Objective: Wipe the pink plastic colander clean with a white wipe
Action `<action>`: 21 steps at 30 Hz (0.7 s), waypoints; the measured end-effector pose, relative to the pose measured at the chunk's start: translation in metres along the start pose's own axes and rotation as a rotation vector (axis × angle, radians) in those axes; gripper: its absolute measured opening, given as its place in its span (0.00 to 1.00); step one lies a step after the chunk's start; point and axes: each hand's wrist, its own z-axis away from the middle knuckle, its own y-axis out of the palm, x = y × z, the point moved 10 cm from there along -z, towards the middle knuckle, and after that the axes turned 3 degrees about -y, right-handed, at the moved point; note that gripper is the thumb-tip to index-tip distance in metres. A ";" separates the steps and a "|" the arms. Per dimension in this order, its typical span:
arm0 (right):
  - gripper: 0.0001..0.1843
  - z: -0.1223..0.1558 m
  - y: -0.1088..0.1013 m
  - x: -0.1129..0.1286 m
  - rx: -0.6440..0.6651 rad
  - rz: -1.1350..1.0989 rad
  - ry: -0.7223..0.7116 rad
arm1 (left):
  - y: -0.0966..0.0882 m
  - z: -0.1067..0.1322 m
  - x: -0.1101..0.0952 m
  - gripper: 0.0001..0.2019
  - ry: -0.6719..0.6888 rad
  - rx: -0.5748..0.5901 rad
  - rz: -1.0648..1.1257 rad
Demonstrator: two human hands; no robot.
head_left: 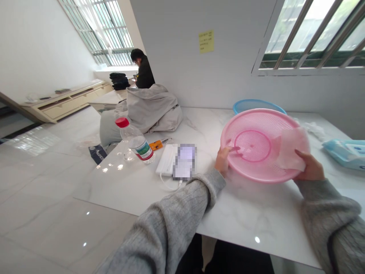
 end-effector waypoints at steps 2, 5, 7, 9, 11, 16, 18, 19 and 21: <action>0.29 0.001 0.003 0.005 -0.003 -0.045 -0.006 | -0.001 -0.001 0.006 0.29 -0.044 -0.025 0.051; 0.41 0.001 0.012 0.011 0.022 -0.145 0.009 | -0.001 -0.002 0.010 0.30 -0.062 -0.037 0.114; 0.45 -0.001 0.019 0.018 0.085 -0.189 -0.029 | 0.001 -0.002 0.010 0.28 -0.068 -0.038 0.139; 0.47 -0.004 0.021 0.026 0.131 -0.207 -0.110 | 0.001 -0.002 0.009 0.28 -0.064 -0.042 0.142; 0.46 -0.011 0.012 0.032 0.098 -0.193 -0.217 | 0.000 -0.001 0.006 0.28 -0.045 -0.054 0.121; 0.23 -0.022 -0.036 0.047 -0.262 0.048 -0.497 | -0.002 0.001 -0.006 0.30 0.056 -0.058 -0.024; 0.15 -0.024 -0.042 0.048 -0.306 0.130 -0.523 | -0.003 0.001 -0.011 0.32 0.117 -0.044 -0.092; 0.13 -0.025 -0.043 0.048 -0.305 0.156 -0.521 | -0.003 0.001 -0.013 0.33 0.153 -0.036 -0.127; 0.13 -0.025 -0.042 0.045 -0.297 0.218 -0.508 | -0.001 0.002 -0.019 0.32 0.231 -0.015 -0.203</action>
